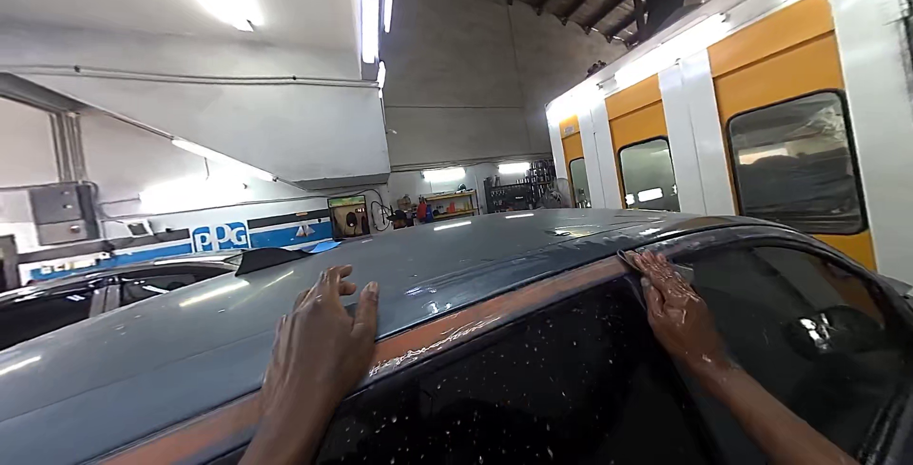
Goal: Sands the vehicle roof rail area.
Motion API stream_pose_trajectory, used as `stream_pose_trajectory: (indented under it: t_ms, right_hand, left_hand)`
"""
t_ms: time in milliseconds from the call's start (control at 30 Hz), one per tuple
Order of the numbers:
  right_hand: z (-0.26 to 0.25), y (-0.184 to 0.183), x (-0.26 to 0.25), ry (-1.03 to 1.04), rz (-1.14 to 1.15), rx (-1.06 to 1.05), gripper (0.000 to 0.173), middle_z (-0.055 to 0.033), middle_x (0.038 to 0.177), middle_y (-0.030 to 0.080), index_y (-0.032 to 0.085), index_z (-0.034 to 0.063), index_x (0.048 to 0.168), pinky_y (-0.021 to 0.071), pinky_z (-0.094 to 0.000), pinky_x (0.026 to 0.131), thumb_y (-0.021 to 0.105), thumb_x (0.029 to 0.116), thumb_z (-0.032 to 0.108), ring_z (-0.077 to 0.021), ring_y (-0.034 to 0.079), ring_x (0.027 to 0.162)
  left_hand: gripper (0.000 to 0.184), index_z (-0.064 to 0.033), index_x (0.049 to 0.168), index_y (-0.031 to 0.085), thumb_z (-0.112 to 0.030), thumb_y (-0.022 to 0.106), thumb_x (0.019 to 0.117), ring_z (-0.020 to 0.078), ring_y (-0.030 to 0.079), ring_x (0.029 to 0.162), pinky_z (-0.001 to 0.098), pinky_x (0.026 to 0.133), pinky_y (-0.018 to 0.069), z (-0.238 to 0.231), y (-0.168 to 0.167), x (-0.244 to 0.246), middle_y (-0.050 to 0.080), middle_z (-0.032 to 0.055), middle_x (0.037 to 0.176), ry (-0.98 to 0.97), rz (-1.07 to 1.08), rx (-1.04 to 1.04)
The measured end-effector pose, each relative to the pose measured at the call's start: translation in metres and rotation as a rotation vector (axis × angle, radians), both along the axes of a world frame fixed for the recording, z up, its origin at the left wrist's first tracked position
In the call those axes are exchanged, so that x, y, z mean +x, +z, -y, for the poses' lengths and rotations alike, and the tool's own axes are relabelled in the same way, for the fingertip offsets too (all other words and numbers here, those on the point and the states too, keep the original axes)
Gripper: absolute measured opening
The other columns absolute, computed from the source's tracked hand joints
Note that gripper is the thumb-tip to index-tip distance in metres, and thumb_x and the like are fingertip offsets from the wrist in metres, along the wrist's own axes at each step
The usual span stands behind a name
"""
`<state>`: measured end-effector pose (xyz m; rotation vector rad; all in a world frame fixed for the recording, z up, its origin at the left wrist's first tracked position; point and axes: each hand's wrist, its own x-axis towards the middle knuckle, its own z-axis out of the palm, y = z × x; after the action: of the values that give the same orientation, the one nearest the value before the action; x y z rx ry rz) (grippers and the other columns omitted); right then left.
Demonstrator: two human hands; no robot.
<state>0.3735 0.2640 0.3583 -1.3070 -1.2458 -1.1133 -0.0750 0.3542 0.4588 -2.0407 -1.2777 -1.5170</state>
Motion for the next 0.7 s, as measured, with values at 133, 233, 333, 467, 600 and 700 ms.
stream_pose_trajectory:
  t_ms: [133,233,333,467,600,700]
  right_hand:
    - [-0.010,-0.002,-0.178,0.191,0.030,-0.008,0.038,-0.0132,0.136,0.067,0.070,0.0038,0.130,0.0437,-0.0489,0.116,0.047,0.1030,0.019,-0.0286,0.057,0.135]
    - [-0.015,0.006,-0.186,0.290,0.194,-0.070,0.039,0.0007,0.144,0.063,0.068,0.0204,0.136,0.0364,-0.0475,0.122,0.044,0.1053,0.024,-0.0191,0.050,0.142]
    - [-0.005,0.012,-0.021,0.113,0.125,-0.021,0.042,-0.0017,0.140,0.065,0.069,0.0172,0.133,0.0433,-0.0462,0.117,0.037,0.1062,0.026,-0.0201,0.055,0.137]
    - [-0.002,0.016,-0.032,0.025,-0.041,-0.060,0.044,-0.0162,0.139,0.063,0.069,0.0069,0.132,0.0415,-0.0543,0.115,0.041,0.1024,0.023,-0.0330,0.055,0.136]
    - [-0.019,0.007,-0.214,0.230,0.129,-0.032,0.038,-0.0038,0.134,0.069,0.072,0.0169,0.129,0.0426,-0.0516,0.114,0.052,0.0977,0.018,-0.0239,0.059,0.133]
    - [-0.013,0.022,-0.136,0.166,0.241,-0.008,0.033,0.0039,0.127,0.072,0.074,0.0243,0.122,0.0501,-0.0446,0.107,0.048,0.1024,0.027,-0.0154,0.063,0.125]
  left_hand:
    - [0.063,-0.0088,0.136,0.062,-0.056,0.042,0.0990,0.0358,0.069,0.102,0.0638,0.086,0.0522,-0.008,-0.003,-0.001,0.073,0.0104,0.110,-0.002,-0.037,0.021]
    - [0.064,-0.0038,0.136,0.060,-0.053,0.045,0.0979,0.0390,0.066,0.109,0.0650,0.092,0.0480,0.005,-0.003,-0.001,0.072,0.0145,0.113,-0.024,-0.042,-0.022]
    - [0.066,-0.0034,0.135,0.060,-0.055,0.047,0.0960,0.0381,0.066,0.107,0.0641,0.092,0.0487,0.005,0.000,0.002,0.072,0.0146,0.112,0.010,-0.050,-0.004]
    - [0.076,-0.0030,0.135,0.061,-0.063,0.046,0.0912,0.0377,0.066,0.105,0.0617,0.092,0.0495,-0.007,-0.002,0.004,0.072,0.0145,0.111,0.040,-0.054,0.071]
    - [0.075,0.0020,0.134,0.059,-0.059,0.051,0.0908,0.0446,0.062,0.112,0.0641,0.097,0.0457,0.002,-0.003,0.004,0.069,0.0214,0.117,-0.002,-0.027,0.073]
    - [0.075,0.0003,0.131,0.063,-0.061,0.048,0.0895,0.0419,0.064,0.110,0.0626,0.094,0.0474,0.004,-0.003,0.002,0.069,0.0196,0.117,0.035,-0.032,0.102]
